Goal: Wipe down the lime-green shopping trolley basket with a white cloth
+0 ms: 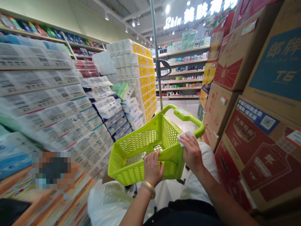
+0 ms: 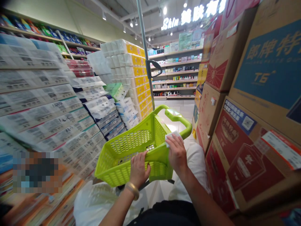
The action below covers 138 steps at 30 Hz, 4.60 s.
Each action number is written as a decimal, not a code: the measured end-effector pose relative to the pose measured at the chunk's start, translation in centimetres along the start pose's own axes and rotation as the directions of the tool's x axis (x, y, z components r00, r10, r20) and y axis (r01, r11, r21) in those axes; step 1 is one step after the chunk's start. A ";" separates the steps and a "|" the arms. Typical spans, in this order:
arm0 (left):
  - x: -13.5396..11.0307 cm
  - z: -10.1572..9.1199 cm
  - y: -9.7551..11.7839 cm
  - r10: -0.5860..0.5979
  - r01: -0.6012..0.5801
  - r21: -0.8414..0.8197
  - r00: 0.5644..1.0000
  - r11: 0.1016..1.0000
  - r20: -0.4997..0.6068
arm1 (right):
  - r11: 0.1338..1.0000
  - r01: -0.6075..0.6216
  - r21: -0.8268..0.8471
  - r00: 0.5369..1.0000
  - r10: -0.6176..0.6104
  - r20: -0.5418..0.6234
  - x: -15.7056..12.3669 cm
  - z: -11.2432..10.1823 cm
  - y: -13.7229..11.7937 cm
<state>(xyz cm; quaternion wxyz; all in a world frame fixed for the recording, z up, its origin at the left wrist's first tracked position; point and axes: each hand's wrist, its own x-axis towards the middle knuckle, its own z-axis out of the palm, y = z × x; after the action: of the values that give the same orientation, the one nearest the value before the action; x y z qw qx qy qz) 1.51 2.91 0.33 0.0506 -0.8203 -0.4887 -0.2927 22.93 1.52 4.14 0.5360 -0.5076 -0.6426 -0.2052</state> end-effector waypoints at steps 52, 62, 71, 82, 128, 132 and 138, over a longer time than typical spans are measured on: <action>-0.1 -0.6 0.2 -0.003 0.002 -0.016 0.999 1.000 -0.034 | 0.996 -0.091 -0.018 0.995 0.091 -0.040 2.3 -1.6 2.6; -0.1 -0.4 0.0 0.007 -0.007 -0.010 0.999 1.000 -0.040 | 0.999 -0.026 0.029 0.997 0.023 0.075 1.7 -1.1 1.7; 0.0 -0.4 0.1 -0.007 0.006 -0.018 0.999 1.000 -0.046 | 0.999 0.019 0.033 0.993 -0.023 0.115 1.7 -1.0 1.2; 0.0 -0.3 0.1 -0.009 0.008 -0.033 0.999 0.999 -0.033 | 0.997 -0.076 -0.023 0.997 0.076 -0.007 3.2 -2.0 3.5; -0.5 -0.4 -0.2 0.017 -0.017 -0.036 1.000 0.999 -0.014 | 0.999 0.000 -0.042 0.995 0.004 0.096 0.3 -0.3 -0.7; -0.5 -0.5 -0.2 0.032 -0.032 -0.032 0.999 0.999 -0.012 | 0.994 0.110 0.019 0.969 -0.111 0.221 -0.8 0.8 -2.4; -0.5 -0.5 -0.2 0.040 -0.041 -0.019 0.999 0.999 -0.031 | 0.999 -0.009 -0.038 0.998 0.012 0.069 0.8 -1.0 0.4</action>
<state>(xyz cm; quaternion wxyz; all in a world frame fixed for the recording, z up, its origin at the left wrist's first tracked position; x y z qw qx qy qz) 0.90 2.40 0.45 0.0559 -0.8259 -0.4682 -0.3090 23.83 1.26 5.06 0.5050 -0.5277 -0.6540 -0.1967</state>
